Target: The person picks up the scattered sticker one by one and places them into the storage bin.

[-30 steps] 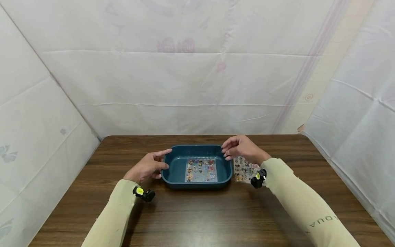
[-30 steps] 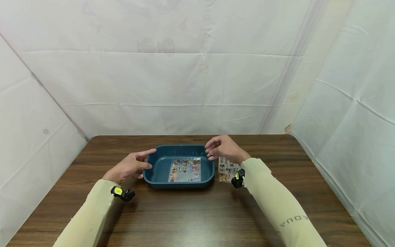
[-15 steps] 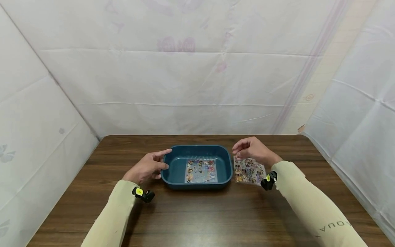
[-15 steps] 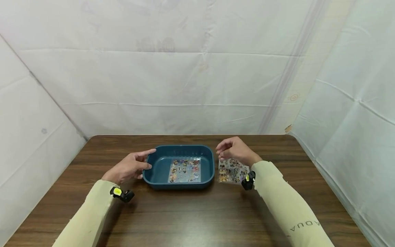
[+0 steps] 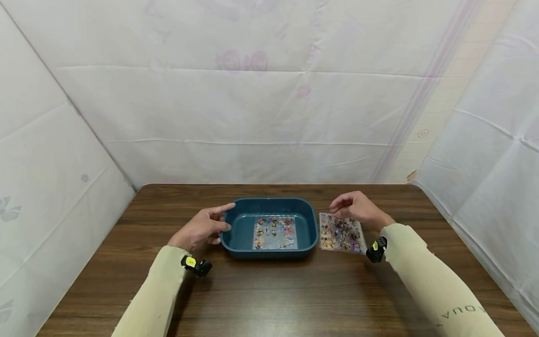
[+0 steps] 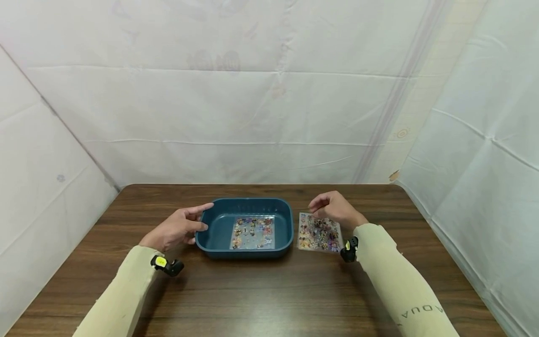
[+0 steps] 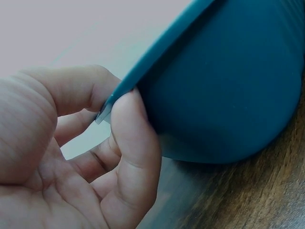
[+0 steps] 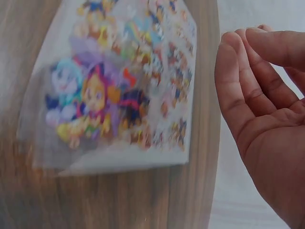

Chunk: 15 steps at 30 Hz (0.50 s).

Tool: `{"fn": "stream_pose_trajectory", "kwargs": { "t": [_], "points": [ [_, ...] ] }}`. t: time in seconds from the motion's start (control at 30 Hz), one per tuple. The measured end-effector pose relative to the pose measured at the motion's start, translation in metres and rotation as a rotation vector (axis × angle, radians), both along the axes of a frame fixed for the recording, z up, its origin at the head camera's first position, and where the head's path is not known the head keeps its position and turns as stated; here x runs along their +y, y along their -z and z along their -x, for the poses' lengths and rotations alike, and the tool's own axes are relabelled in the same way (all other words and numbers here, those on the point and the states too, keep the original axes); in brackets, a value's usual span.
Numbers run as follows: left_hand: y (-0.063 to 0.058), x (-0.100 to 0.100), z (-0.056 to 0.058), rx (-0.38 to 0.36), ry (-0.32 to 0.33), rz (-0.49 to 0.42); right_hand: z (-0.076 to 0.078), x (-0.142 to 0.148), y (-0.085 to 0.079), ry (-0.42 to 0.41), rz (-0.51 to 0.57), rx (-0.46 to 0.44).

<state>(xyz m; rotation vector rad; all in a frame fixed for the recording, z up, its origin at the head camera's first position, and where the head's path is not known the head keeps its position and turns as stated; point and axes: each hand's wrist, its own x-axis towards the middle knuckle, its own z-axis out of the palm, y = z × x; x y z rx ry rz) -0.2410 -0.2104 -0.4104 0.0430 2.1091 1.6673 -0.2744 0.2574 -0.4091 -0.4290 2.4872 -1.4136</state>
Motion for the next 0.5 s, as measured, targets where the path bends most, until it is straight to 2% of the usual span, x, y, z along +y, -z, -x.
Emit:
{"fn": "stream_pose_trajectory", "kwargs": {
  "t": [0.3,0.5],
  "points": [
    [0.000,-0.001,0.000,-0.002,0.001,-0.003,-0.001,0.010,0.004,0.055,-0.085,0.004],
    [0.002,-0.001,0.000,0.001,0.005,-0.004,-0.003,0.013,0.004,0.070,-0.177,0.038]
  ]
}}
